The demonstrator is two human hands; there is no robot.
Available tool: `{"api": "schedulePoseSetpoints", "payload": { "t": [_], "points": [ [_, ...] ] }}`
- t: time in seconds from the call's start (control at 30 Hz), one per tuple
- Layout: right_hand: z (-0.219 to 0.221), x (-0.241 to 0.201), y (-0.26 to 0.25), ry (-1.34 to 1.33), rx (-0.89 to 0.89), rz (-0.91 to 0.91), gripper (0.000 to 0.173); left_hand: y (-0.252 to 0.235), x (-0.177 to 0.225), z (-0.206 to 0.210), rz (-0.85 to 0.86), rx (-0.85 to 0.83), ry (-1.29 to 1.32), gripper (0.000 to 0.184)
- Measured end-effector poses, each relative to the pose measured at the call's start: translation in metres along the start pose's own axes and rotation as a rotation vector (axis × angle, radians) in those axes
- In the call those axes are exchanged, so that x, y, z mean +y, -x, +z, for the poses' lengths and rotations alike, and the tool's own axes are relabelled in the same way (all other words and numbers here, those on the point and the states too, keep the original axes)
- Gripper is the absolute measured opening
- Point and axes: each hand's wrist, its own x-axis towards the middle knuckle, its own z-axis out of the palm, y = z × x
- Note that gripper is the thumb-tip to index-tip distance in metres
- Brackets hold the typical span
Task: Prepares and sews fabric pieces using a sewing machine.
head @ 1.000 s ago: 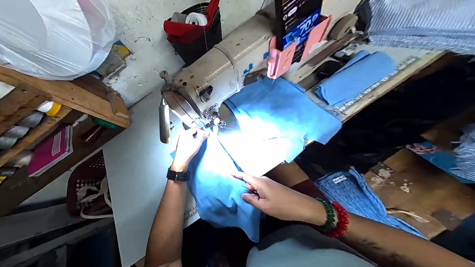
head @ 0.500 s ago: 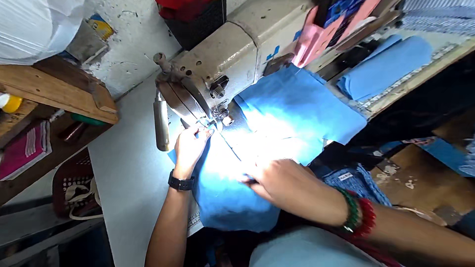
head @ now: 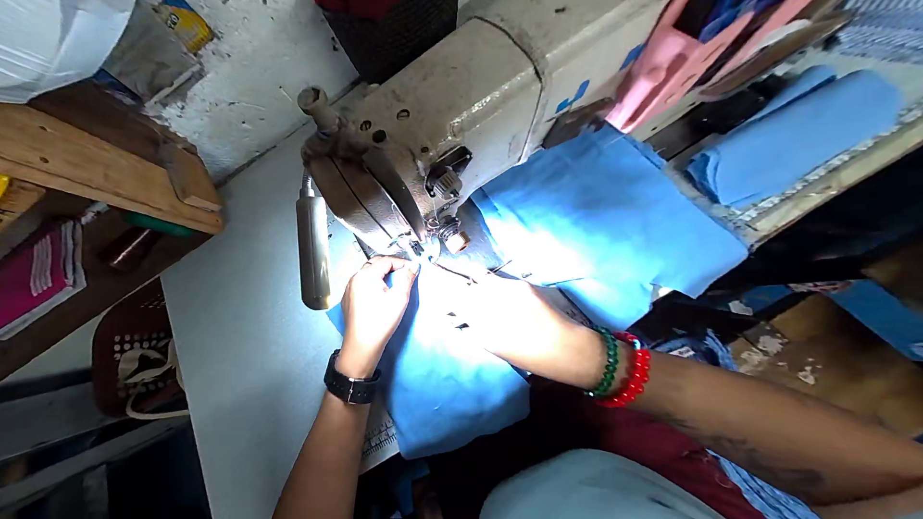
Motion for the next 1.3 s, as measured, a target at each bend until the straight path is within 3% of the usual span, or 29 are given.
{"api": "schedulePoseSetpoints", "payload": {
  "t": [0.1, 0.2, 0.3, 0.53, 0.7, 0.77, 1.0, 1.3],
  "points": [
    [0.003, 0.002, 0.000, 0.001, 0.041, -0.032, 0.016, -0.002, 0.002, 0.000, -0.038, -0.005, -0.025, 0.020],
    [0.001, 0.002, -0.002, 0.030, 0.008, -0.035, 0.027, -0.004, 0.002, -0.002, -0.048, -0.021, -0.039, 0.017],
    [0.000, 0.003, -0.003, -0.002, -0.015, -0.027, 0.025, -0.006, 0.003, -0.003, -0.062, -0.044, -0.042, 0.017],
    [0.004, 0.005, 0.000, -0.053, 0.032, -0.045, 0.013, -0.007, 0.007, -0.006, -0.090, -0.070, -0.013, 0.015],
    [0.006, 0.005, -0.002, -0.010, -0.043, -0.040, 0.039, -0.009, 0.014, -0.007, -0.162, -0.076, -0.024, 0.024],
    [0.004, 0.006, -0.003, -0.009, -0.051, -0.030, 0.039, -0.009, 0.014, -0.007, -0.174, -0.067, -0.013, 0.027],
    [-0.011, 0.010, -0.011, 0.110, -0.093, -0.054, 0.039, -0.001, 0.010, 0.003, -0.087, 0.027, -0.069, 0.018],
    [-0.016, 0.008, -0.018, 0.156, -0.094, -0.018, 0.037, -0.003, 0.011, 0.018, 0.053, 0.150, -0.307, 0.027]
  ]
}}
